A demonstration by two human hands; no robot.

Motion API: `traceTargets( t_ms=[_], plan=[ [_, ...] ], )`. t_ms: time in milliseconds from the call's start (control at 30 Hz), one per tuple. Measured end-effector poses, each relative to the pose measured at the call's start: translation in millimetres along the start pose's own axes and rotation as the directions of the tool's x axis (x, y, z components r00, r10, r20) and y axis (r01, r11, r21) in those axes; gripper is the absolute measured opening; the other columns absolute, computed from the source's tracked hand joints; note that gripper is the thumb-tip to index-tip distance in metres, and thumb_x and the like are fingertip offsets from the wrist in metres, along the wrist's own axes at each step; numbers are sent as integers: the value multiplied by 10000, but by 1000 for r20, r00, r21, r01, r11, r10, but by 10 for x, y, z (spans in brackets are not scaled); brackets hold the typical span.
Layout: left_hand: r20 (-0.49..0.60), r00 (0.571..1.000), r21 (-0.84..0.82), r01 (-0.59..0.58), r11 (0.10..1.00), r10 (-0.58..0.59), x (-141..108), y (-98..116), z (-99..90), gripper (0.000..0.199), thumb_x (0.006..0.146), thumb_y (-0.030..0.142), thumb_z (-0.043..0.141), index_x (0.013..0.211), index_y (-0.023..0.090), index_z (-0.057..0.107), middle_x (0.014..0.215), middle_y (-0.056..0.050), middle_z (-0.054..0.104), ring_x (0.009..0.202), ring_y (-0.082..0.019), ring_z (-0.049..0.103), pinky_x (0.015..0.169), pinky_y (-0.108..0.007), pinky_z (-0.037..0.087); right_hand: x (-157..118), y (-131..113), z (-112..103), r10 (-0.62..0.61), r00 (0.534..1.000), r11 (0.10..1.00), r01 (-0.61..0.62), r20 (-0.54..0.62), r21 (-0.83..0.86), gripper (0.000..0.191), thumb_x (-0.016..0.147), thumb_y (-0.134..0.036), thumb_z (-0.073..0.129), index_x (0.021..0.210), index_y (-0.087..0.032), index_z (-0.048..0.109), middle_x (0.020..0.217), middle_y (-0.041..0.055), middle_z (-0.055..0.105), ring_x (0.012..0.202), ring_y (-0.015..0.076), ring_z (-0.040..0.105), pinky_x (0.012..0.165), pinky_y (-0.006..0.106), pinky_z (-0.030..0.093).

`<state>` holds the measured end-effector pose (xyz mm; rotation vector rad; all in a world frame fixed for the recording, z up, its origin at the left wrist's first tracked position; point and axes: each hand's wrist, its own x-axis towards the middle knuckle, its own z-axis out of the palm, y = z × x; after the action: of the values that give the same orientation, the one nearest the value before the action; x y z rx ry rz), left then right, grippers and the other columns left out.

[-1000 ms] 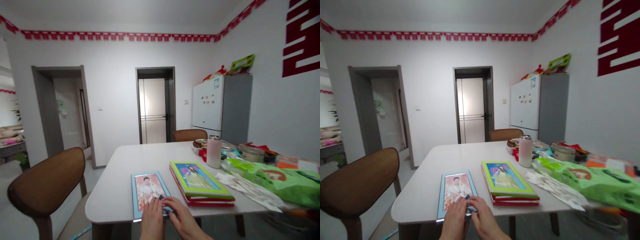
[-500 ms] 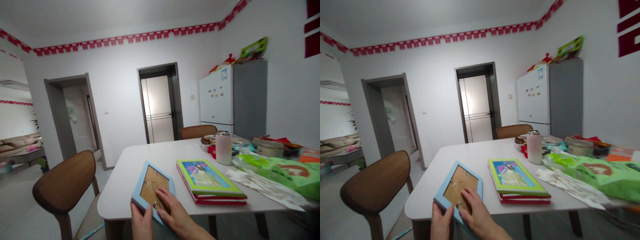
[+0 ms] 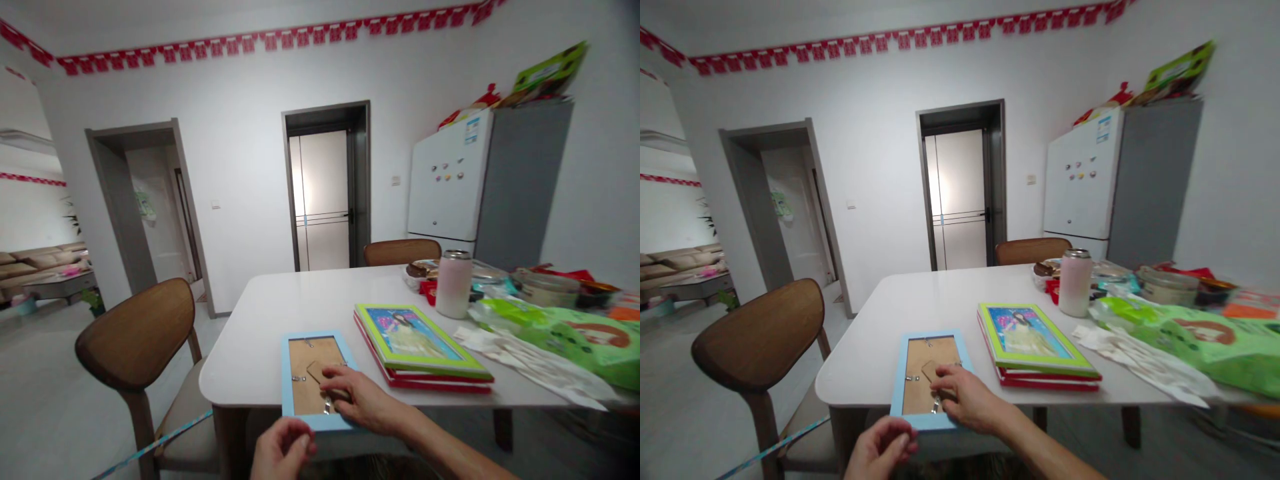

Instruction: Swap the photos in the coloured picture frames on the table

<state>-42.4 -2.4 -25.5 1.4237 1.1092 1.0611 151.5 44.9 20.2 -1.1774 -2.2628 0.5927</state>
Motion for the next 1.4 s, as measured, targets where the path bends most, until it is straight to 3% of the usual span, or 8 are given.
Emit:
traceTargets(
  t_ms=[100, 300, 433, 600, 867, 1100, 1233, 1400],
  plan=[
    [-31, 959, 345, -254, 903, 282, 100, 184, -110, 277, 628, 248, 593, 902, 209, 586, 1022, -67, 590, 979, -216, 513, 875, -336, 374, 30, 28, -3, 29, 999, 999, -31, 42, 38, 328, 619, -172, 494, 903, -237, 645, 1154, 55, 488, 1062, 192, 456, 910, 290, 324],
    [140, 959, 600, -280, 749, 246, 238, 155, -70, 228, 573, 157, 616, 794, 204, 587, 1098, -59, 551, 1101, -231, 409, 963, -384, 253, 110, -89, 111, -4, 998, 1000, 2, 64, 30, 209, 613, -175, 535, 742, -241, 685, 1068, 44, 524, 1011, 176, 472, 872, 273, 339],
    [136, 958, 618, -281, 734, 252, 204, 165, -64, 205, 585, 146, 591, 778, 204, 553, 1059, -40, 556, 1027, -203, 455, 904, -329, 314, 125, -103, 150, -11, 1000, 1000, 11, -10, 3, 186, 642, -195, 522, 734, -231, 680, 1029, 47, 558, 982, 169, 488, 854, 265, 354],
    [120, 954, 626, -286, 725, 273, 189, 140, -87, 279, 572, 147, 600, 835, 201, 526, 1061, -41, 533, 1015, -198, 444, 907, -312, 298, 110, 141, -71, 94, 980, 985, -117, -177, -128, 289, 699, -233, 448, 909, -160, 632, 1011, 101, 579, 933, 182, 519, 848, 281, 358],
    [117, 963, 675, -257, 692, 244, 197, 176, -48, 522, 543, 183, 650, 1032, 174, 465, 964, -30, 542, 951, -193, 458, 885, -301, 314, 204, 403, -79, 182, 973, 899, -222, -140, -378, 245, 615, -127, 448, 750, -158, 650, 848, 81, 599, 820, 169, 527, 746, 230, 362],
    [127, 962, 678, -263, 686, 243, 206, 117, -47, 504, 536, 176, 659, 1006, 179, 480, 1012, -42, 529, 982, -202, 444, 913, -316, 292, 338, 288, 30, 137, 960, 884, -231, -245, -407, 234, 682, -163, 433, 773, -145, 648, 851, 103, 590, 837, 185, 507, 750, 249, 353],
    [125, 953, 666, -286, 689, 275, 189, 102, -35, 415, 556, 157, 637, 949, 176, 506, 1030, -49, 528, 978, -201, 446, 896, -317, 315, 502, 83, 230, 36, 984, 966, -79, -173, -247, 271, 709, -214, 434, 870, -161, 645, 888, 75, 613, 830, 153, 523, 745, 226, 354],
    [141, 955, 654, -287, 699, 261, 172, 97, -31, 475, 549, 157, 638, 1004, 165, 502, 1152, -86, 482, 1068, -238, 404, 944, -356, 273, 688, -75, 492, 50, 987, 955, -93, -156, -282, 196, 665, -235, 491, 716, -206, 679, 762, 43, 633, 724, 142, 534, 642, 224, 341]
  ],
)
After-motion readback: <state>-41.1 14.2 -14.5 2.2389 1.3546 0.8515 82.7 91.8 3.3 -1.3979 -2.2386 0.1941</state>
